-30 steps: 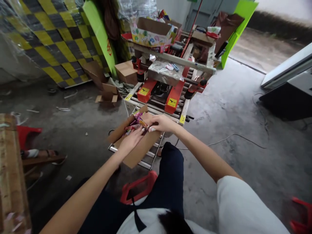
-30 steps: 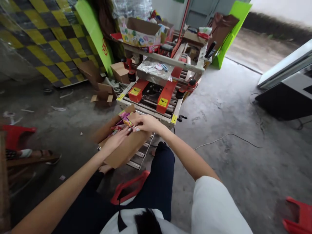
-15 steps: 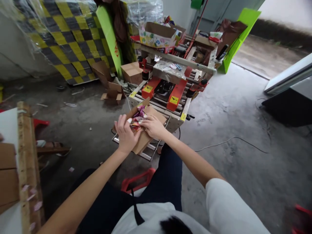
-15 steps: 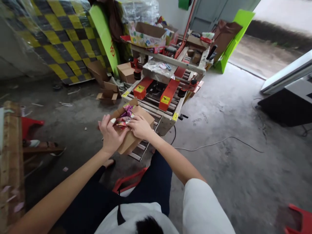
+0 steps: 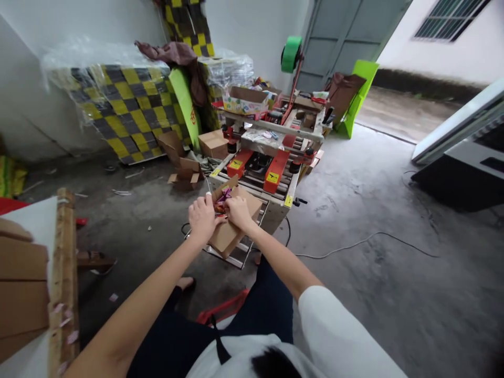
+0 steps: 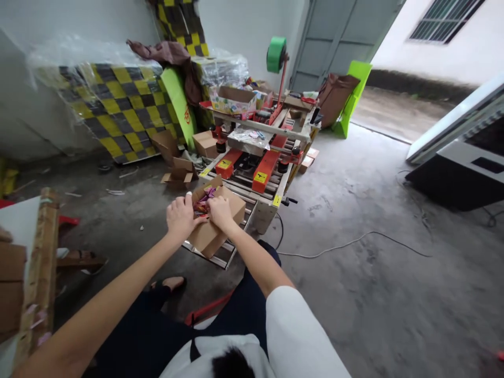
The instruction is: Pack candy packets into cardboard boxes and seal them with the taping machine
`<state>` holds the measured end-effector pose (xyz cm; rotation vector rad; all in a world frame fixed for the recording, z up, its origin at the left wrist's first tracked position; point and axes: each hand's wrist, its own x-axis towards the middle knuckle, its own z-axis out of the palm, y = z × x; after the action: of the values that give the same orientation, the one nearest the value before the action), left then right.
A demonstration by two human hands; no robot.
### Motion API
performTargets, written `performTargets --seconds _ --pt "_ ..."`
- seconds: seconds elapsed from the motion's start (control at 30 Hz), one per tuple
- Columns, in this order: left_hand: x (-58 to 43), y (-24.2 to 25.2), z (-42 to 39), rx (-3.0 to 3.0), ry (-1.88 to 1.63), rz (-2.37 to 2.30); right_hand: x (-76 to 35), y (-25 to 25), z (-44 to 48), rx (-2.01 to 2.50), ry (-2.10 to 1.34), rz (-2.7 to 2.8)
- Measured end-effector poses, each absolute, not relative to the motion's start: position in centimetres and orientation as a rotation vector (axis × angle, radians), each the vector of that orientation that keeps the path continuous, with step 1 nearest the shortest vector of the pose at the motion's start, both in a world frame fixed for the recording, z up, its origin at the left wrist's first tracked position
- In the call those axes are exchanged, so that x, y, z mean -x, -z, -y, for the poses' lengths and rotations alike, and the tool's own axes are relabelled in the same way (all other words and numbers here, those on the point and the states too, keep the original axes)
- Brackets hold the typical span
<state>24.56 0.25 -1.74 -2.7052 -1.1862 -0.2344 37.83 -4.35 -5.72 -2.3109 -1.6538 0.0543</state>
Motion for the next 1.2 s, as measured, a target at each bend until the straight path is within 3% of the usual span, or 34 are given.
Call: performTargets --seconds 0.13,0.47,0.6,0.77,0.87,0.97,1.07,1.2 --pt "-24.7 2.0 0.1 2.722 0.243 1.175 -37.8 7.2 5.1 2.186 0.046 1.405" --pt "-23.7 1.2 -0.7 2.880 0.161 0.991 -38.1 6.9 3.2 2.105 -0.028 1.740" --pt "-26.0 1.7 -6.0 3.292 0.358 0.966 -38.4 8.1 3.8 2.039 -0.034 1.615" --pt "-30.1 5.8 -8.3 3.516 0.570 0.987 -39.2 9.5 4.3 1.923 0.059 1.200" --pt "-30.2 7.0 -6.1 3.488 0.383 0.944 -39.8 9.5 4.4 1.848 0.173 0.795" --pt "-29.3 6.3 -3.9 3.255 0.048 1.004 -39.1 8.8 5.0 2.066 0.143 0.715" --pt "-29.0 5.5 -3.7 3.165 -0.095 1.081 -36.0 8.4 6.5 2.296 0.039 0.927" --pt "-29.9 6.0 -7.0 3.429 -0.176 1.043 -30.6 8.8 9.4 2.196 -0.093 1.454"
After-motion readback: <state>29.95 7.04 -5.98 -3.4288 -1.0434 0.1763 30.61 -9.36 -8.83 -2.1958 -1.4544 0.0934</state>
